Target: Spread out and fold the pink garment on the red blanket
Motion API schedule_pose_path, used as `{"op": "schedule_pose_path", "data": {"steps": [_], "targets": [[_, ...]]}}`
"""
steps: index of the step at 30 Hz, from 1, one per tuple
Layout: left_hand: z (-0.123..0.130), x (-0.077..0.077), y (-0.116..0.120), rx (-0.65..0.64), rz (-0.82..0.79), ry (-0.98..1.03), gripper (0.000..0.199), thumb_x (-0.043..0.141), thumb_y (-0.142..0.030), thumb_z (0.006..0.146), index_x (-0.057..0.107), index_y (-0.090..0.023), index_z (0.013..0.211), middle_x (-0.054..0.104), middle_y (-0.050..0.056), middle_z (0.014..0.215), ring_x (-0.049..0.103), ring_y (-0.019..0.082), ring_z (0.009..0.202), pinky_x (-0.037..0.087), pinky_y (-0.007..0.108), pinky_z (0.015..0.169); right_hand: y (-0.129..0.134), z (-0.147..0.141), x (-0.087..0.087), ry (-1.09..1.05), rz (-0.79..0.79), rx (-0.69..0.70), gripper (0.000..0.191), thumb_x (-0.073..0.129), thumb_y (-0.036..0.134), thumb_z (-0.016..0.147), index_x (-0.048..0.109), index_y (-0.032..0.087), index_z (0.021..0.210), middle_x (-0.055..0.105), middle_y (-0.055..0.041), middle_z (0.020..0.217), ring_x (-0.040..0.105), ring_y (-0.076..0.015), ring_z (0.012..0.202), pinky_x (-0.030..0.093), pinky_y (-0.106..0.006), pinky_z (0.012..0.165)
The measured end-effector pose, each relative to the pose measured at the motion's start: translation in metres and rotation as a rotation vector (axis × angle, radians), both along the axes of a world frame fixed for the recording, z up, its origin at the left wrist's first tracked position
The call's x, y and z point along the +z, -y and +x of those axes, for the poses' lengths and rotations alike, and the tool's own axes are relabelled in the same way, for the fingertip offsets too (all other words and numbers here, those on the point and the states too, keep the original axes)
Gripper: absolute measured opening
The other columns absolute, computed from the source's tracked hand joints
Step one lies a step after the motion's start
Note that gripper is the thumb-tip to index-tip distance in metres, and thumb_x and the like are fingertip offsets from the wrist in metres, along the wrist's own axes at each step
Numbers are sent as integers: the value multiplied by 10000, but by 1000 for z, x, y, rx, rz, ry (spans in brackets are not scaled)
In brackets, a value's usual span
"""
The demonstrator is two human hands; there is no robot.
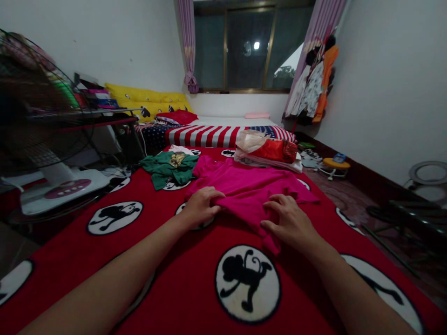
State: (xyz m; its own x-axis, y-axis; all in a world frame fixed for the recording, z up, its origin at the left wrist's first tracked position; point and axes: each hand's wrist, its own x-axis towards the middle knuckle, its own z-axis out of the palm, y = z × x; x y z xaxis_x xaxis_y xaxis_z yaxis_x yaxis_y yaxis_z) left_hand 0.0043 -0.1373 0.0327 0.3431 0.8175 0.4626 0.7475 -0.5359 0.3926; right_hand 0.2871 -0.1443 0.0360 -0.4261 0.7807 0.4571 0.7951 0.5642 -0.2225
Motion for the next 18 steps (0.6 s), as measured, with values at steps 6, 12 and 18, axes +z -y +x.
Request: {"op": "schedule_pose_path", "data": {"steps": [6, 12, 18], "targets": [[-16, 14, -9, 201, -8, 665, 214, 601, -350, 752, 665, -171, 851, 681, 16, 823, 614, 175, 790, 474, 274, 727, -9, 9, -1, -259, 1, -81, 175, 503, 165, 740, 662, 214, 796, 679, -63, 960, 598, -238, 949, 465, -395, 871], [-42, 44, -5, 95, -192, 1096, 313, 715, -364, 599, 648, -189, 849, 674, 12, 754, 603, 157, 644, 471, 254, 571, -20, 32, 26, -1311, -287, -152, 139, 570, 304, 682, 587, 248, 809, 653, -11, 749, 649, -219, 751, 541, -355, 661], [-83, 73, 37, -45, -357, 966, 243, 778, -353, 581, 674, -230, 763, 681, -41, 688, 565, 115, 583, 448, 249, 581, 0, 76, 51, -937, -102, -120, 377, 336, 530, 797, 619, 284, 830, 638, -90, 700, 660, -285, 762, 523, -460, 699]]}}
